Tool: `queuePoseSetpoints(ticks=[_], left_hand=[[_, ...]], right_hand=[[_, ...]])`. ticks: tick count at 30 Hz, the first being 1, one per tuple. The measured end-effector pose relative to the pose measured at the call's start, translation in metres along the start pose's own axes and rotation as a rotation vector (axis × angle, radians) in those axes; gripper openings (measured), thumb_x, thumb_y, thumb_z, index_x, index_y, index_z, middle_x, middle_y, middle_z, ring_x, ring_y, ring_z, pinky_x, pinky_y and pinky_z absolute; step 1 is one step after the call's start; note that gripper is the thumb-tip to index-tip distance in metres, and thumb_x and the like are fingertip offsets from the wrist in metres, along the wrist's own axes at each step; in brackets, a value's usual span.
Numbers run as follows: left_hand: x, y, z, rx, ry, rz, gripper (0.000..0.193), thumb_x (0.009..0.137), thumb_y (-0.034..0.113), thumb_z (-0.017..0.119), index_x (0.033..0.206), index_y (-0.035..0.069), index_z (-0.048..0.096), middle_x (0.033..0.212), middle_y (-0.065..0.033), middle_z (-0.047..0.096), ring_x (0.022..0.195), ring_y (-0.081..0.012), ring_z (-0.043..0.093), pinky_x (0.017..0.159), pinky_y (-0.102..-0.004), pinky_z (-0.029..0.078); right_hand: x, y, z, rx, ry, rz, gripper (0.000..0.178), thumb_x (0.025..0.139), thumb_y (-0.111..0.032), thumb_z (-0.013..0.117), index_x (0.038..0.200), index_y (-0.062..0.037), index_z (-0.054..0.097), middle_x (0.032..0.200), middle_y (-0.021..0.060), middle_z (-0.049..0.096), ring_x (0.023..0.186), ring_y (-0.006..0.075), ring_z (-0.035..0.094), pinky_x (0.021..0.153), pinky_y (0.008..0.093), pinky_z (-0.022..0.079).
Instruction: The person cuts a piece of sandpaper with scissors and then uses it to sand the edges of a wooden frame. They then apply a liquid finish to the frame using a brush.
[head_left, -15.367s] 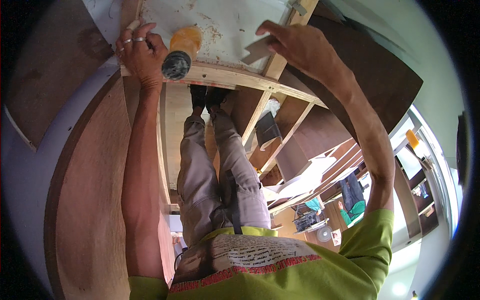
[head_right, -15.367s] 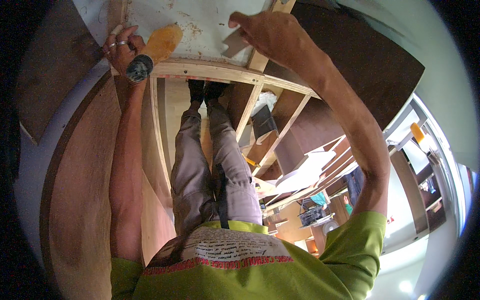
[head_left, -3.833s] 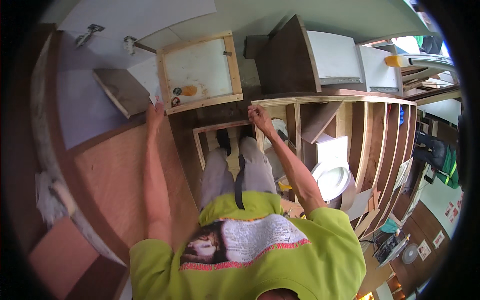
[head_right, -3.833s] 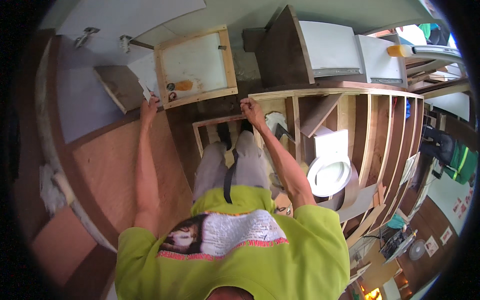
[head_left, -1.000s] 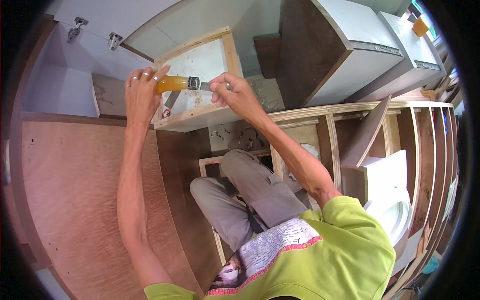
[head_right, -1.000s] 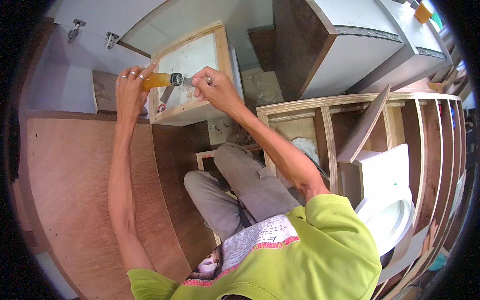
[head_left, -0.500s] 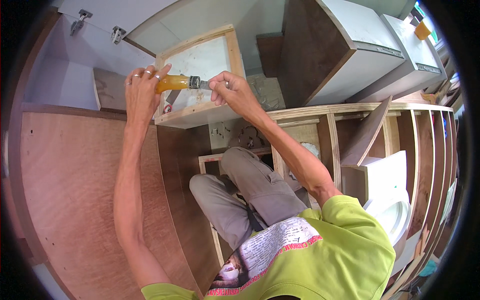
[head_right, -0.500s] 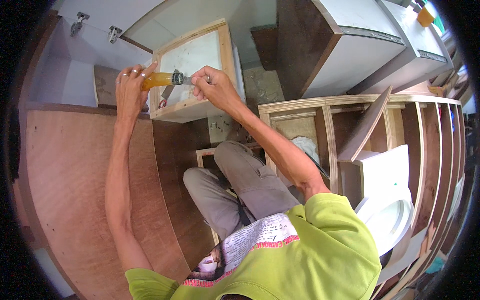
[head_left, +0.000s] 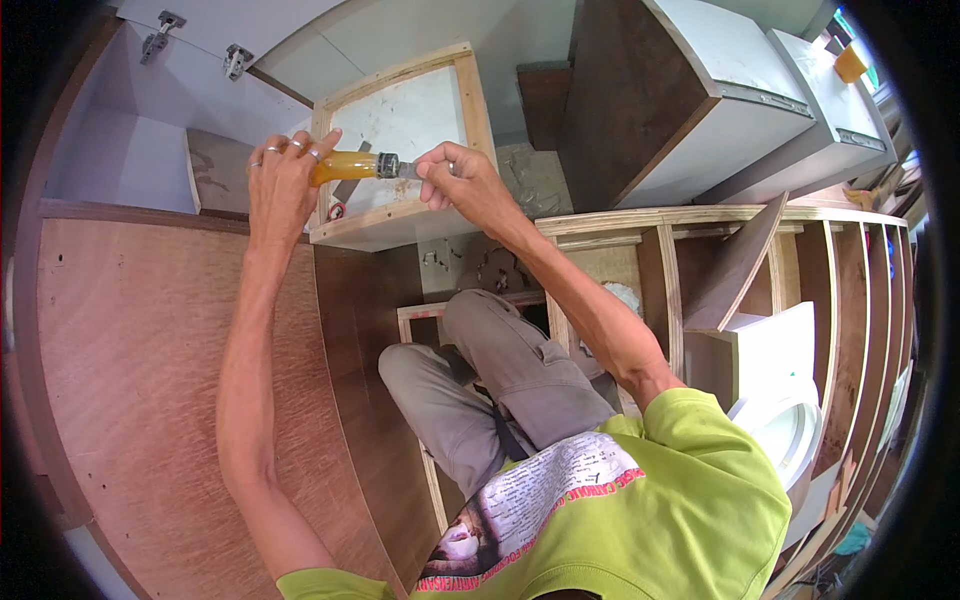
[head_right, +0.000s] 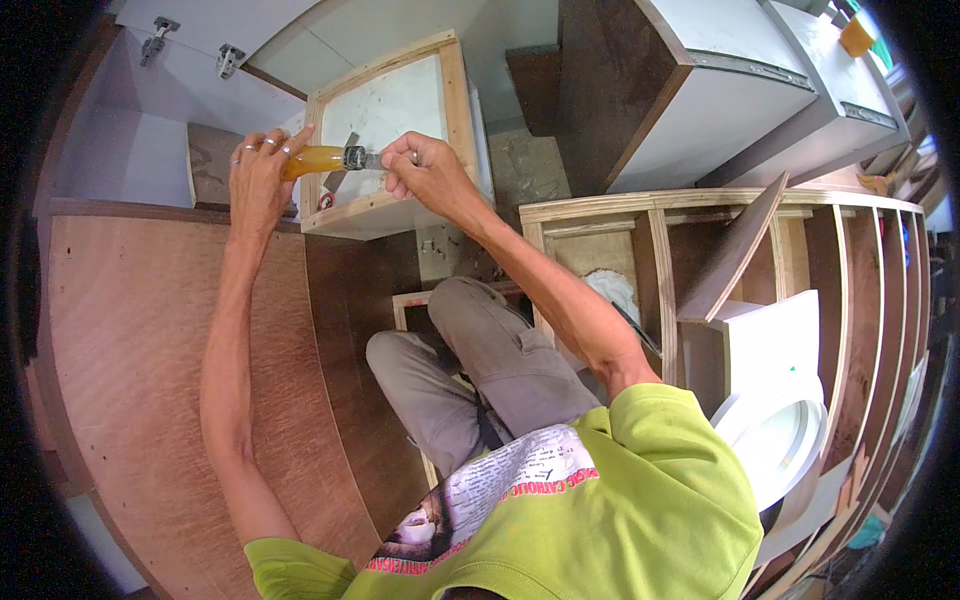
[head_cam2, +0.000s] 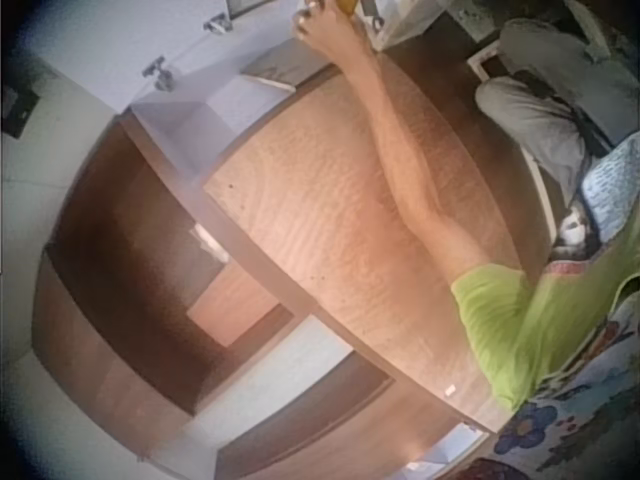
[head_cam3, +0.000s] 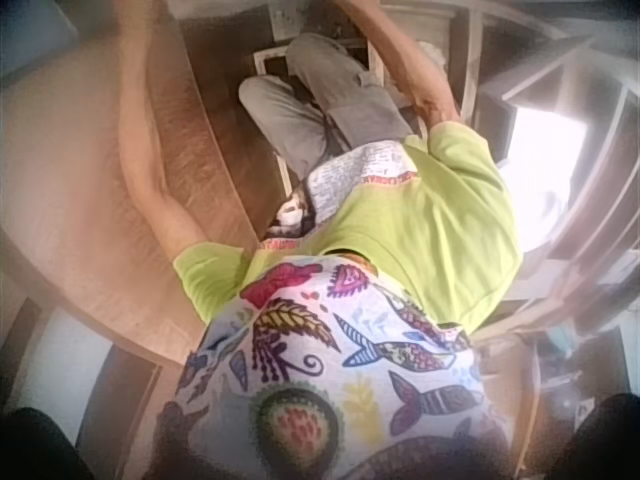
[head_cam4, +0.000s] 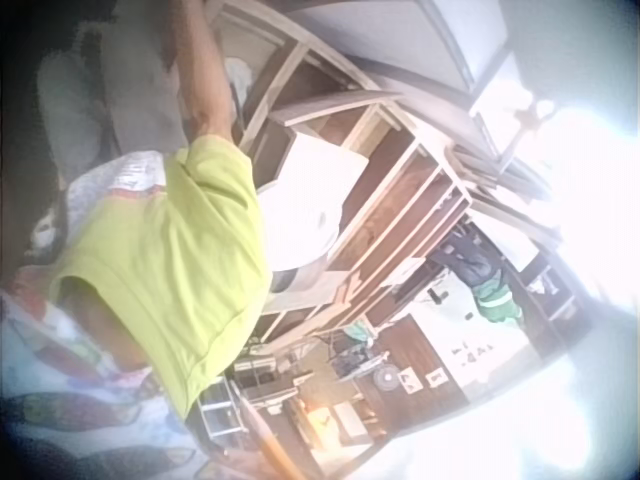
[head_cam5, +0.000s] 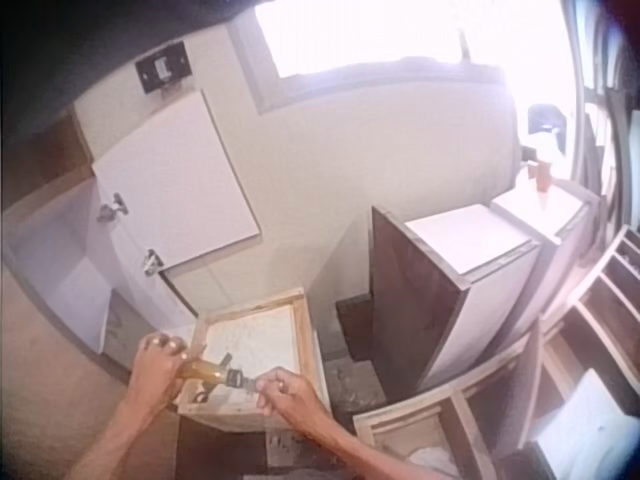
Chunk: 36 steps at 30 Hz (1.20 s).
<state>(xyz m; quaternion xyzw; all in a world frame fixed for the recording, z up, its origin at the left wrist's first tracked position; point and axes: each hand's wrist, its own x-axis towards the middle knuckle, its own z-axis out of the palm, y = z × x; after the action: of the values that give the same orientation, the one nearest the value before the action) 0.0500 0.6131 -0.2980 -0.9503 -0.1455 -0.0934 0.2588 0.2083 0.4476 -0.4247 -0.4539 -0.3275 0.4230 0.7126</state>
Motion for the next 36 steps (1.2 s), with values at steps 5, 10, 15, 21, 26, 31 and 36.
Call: queuePoseSetpoints(ticks=[5, 10, 15, 21, 26, 31, 36], left_hand=[[0.0, 0.0, 0.0, 0.008, -0.02, 0.004, 0.057, 0.079, 0.006, 0.07, 0.131, 0.028, 0.063, 0.11, -0.0019, 0.064, 0.102, -0.0256, 0.058, 0.094, -0.0433, 0.045], [-0.002, -0.002, 0.005, 0.013, -0.04, 0.011, 0.06, 0.077, 0.007, 0.074, 0.133, 0.027, 0.062, 0.112, -0.0022, 0.064, 0.102, -0.0265, 0.057, 0.093, -0.0431, 0.047], [-0.002, 0.001, 0.003, -0.036, -0.031, 0.001, 0.055, 0.078, 0.002, 0.067, 0.127, 0.024, 0.065, 0.108, -0.0031, 0.064, 0.1, -0.0259, 0.058, 0.093, -0.0436, 0.045], [-0.007, 0.006, 0.018, -0.06, -0.03, -0.009, 0.057, 0.075, -0.003, 0.065, 0.126, 0.023, 0.066, 0.105, -0.0033, 0.065, 0.099, -0.0265, 0.058, 0.093, -0.0441, 0.045], [-0.008, 0.004, 0.023, -0.067, -0.065, -0.026, 0.062, 0.073, -0.005, 0.066, 0.129, 0.023, 0.064, 0.108, -0.0031, 0.064, 0.101, -0.0263, 0.058, 0.093, -0.0443, 0.046], [-0.009, 0.008, 0.033, -0.067, -0.094, -0.049, 0.061, 0.076, -0.001, 0.069, 0.131, 0.025, 0.063, 0.112, -0.0048, 0.065, 0.102, -0.0283, 0.058, 0.091, -0.0448, 0.047], [-0.015, 0.018, 0.056, -0.107, -0.06, -0.11, 0.063, 0.074, -0.003, 0.068, 0.129, 0.026, 0.064, 0.11, -0.0019, 0.064, 0.103, -0.0256, 0.058, 0.095, -0.0436, 0.045]], right_hand=[[0.0, 0.0, -0.001, -0.02, -0.002, -0.007, 0.017, 0.099, -0.012, 0.055, 0.101, 0.0042, 0.061, 0.074, 0.0073, 0.064, 0.063, 0.0116, 0.059, 0.059, 0.026, 0.05], [0.001, 0.002, -0.002, -0.016, -0.008, 0.008, 0.016, 0.099, -0.011, 0.055, 0.101, 0.004, 0.061, 0.074, 0.0073, 0.064, 0.063, 0.0117, 0.06, 0.059, 0.0262, 0.05], [0.003, 0.01, -0.004, -0.009, -0.026, 0.018, 0.021, 0.099, -0.022, 0.057, 0.102, -0.0018, 0.063, 0.076, 0.0025, 0.065, 0.066, 0.0087, 0.06, 0.062, 0.0227, 0.046], [0.003, 0.02, -0.009, 0.02, -0.032, 0.07, 0.018, 0.099, -0.021, 0.058, 0.101, -0.0041, 0.064, 0.076, 0.0024, 0.066, 0.066, 0.0083, 0.059, 0.063, 0.0231, 0.047], [0.009, 0.027, -0.011, 0.055, -0.048, 0.097, 0.018, 0.099, -0.022, 0.059, 0.1, -0.0049, 0.064, 0.077, 0.0019, 0.066, 0.066, 0.0081, 0.059, 0.063, 0.0233, 0.047], [0.012, 0.029, -0.015, 0.058, -0.052, 0.133, 0.017, 0.1, -0.022, 0.059, 0.1, -0.0052, 0.064, 0.077, 0.0018, 0.066, 0.065, 0.0076, 0.058, 0.064, 0.0232, 0.047], [0.019, 0.028, -0.025, 0.038, -0.076, 0.177, 0.016, 0.099, -0.021, 0.059, 0.101, -0.0057, 0.064, 0.078, 0.0021, 0.066, 0.065, 0.0073, 0.057, 0.063, 0.0228, 0.046]])
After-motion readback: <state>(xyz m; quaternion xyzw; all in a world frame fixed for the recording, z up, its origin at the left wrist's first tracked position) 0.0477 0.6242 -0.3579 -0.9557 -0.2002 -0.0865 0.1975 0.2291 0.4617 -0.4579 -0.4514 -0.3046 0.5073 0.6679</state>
